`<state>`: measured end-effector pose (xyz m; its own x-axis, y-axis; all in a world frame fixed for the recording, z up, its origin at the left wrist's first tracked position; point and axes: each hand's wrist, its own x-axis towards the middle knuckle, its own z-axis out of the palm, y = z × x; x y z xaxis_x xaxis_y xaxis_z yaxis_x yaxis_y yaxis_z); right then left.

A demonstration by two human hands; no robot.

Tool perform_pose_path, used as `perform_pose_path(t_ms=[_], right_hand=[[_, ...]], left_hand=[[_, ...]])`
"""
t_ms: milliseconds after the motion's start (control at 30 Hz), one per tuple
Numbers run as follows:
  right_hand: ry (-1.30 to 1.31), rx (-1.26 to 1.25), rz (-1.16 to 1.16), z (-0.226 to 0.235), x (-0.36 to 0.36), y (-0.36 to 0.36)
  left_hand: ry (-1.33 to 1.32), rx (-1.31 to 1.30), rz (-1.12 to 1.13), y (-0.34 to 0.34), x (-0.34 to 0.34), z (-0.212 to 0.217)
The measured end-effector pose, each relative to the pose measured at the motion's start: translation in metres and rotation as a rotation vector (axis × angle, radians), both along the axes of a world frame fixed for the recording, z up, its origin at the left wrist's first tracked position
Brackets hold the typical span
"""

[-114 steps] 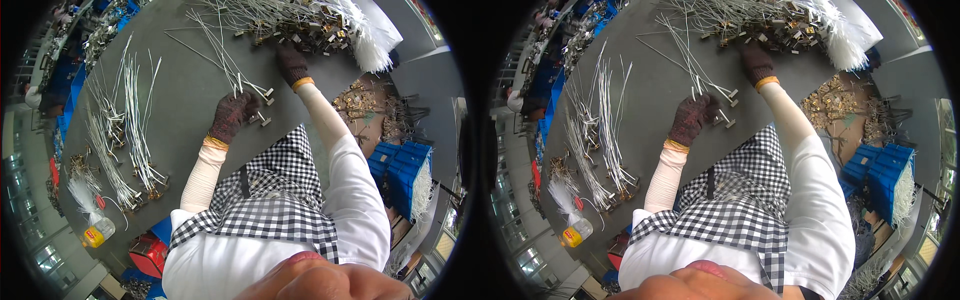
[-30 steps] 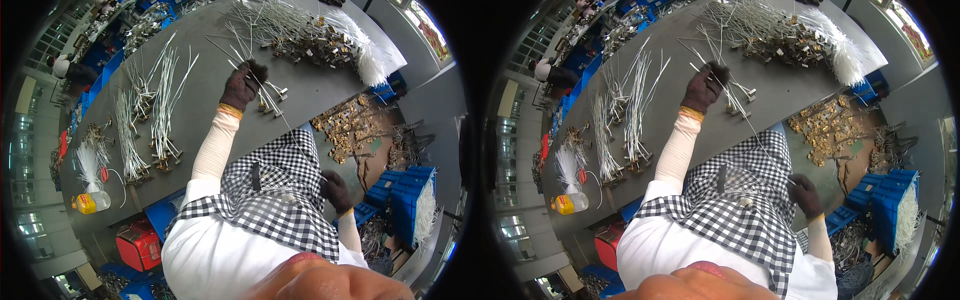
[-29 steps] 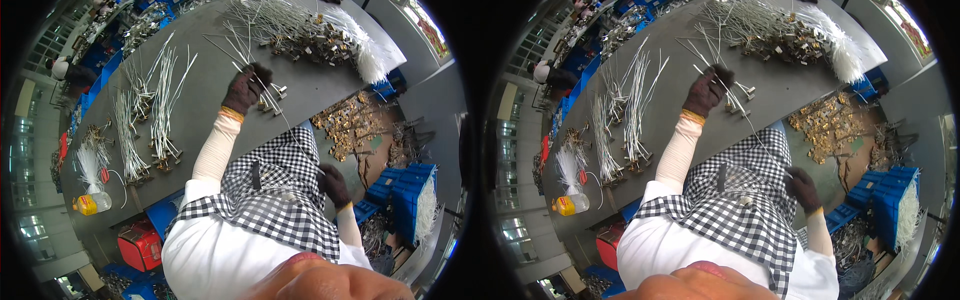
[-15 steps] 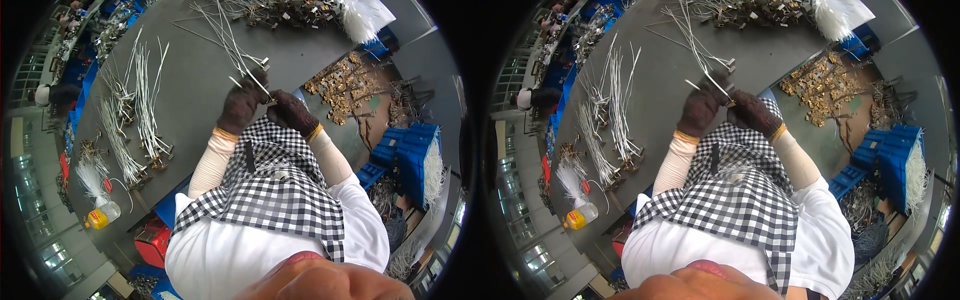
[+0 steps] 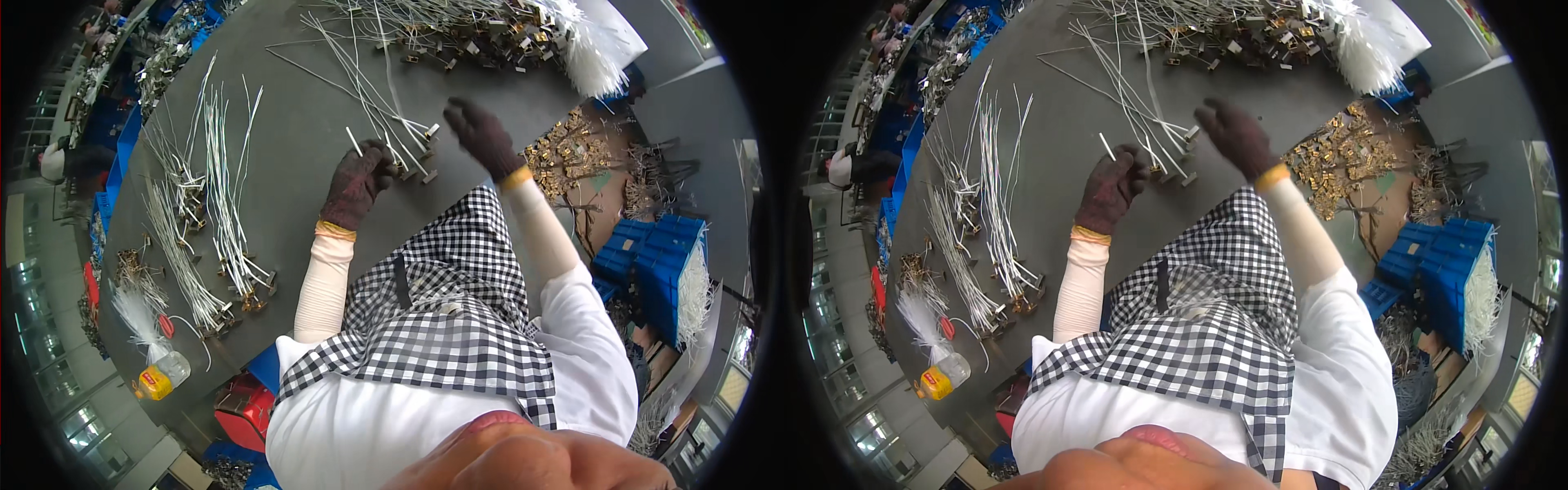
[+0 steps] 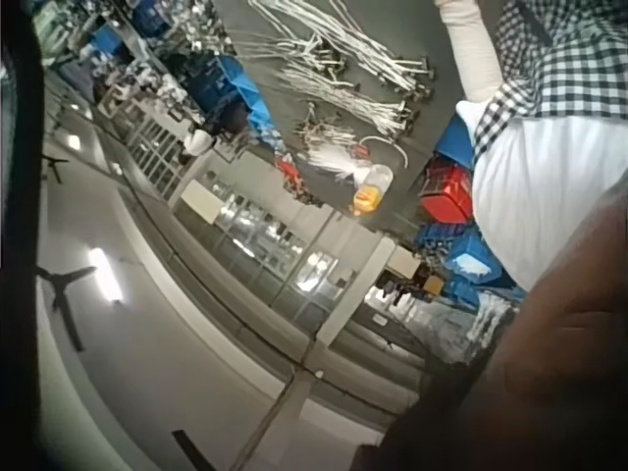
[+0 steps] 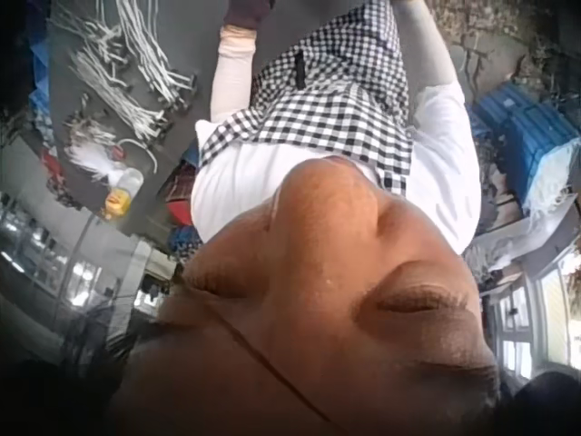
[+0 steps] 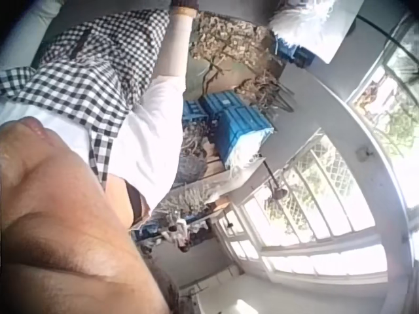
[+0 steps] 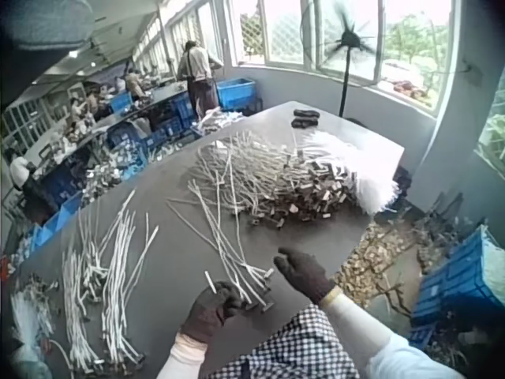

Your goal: Assembling and organizing wire sets into cable harnesses at a manual workstation.

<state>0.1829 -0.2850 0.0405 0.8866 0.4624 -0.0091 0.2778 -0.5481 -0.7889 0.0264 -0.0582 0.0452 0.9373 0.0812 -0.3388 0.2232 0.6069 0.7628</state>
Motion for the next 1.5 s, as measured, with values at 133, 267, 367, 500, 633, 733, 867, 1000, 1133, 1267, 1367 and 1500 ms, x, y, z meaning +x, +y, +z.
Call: perform_pose_path(t_ms=[133,267,367,500,633,733,867,1000,1133,1267,1367,1500], right_hand=[[-0.385,-0.356,-0.03,-0.024,0.093,0.036],[-0.679,-0.471,-0.103,-0.09,0.148,0.038],[-0.279,-0.534,-0.024,-0.088,0.122,0.016],[-0.003,-0.148,-0.096,-0.049,0.028,-0.073],[0.639,0.201,-0.235,-0.015,-0.095,-0.171],[0.713,0.213,-0.26,0.014,-0.177,-0.213],[0.793,0.247,-0.233,0.029,-0.243,-0.238],[0.779,0.305,-0.226,0.024,-0.273,-0.246],[0.782,0.335,-0.223,0.023,-0.277,-0.246],[0.81,0.328,-0.125,0.021,-0.271,-0.246],[0.845,0.275,-0.047,0.018,-0.264,-0.248],[0.884,0.152,-0.107,0.034,-0.268,-0.249]], left_hand=[[0.066,-0.028,-0.002,0.007,0.008,0.01],[-0.03,-0.252,-0.051,0.014,0.033,-0.003],[-0.021,-0.222,-0.066,0.015,0.035,-0.016],[-0.006,-0.178,-0.049,0.002,0.033,-0.015],[0.012,-0.261,-0.059,-0.042,0.038,-0.018],[0.123,-0.427,0.048,-0.071,0.063,-0.028],[0.088,-0.5,0.275,-0.082,0.092,-0.032],[-0.411,1.038,0.391,-0.053,0.097,-0.032],[-0.139,0.462,0.513,0.004,0.096,-0.037],[-0.089,-0.092,0.581,0.027,0.087,-0.014],[-0.097,-0.466,0.578,0.041,0.086,0.0],[-0.159,-0.521,0.495,0.056,0.081,0.01]])
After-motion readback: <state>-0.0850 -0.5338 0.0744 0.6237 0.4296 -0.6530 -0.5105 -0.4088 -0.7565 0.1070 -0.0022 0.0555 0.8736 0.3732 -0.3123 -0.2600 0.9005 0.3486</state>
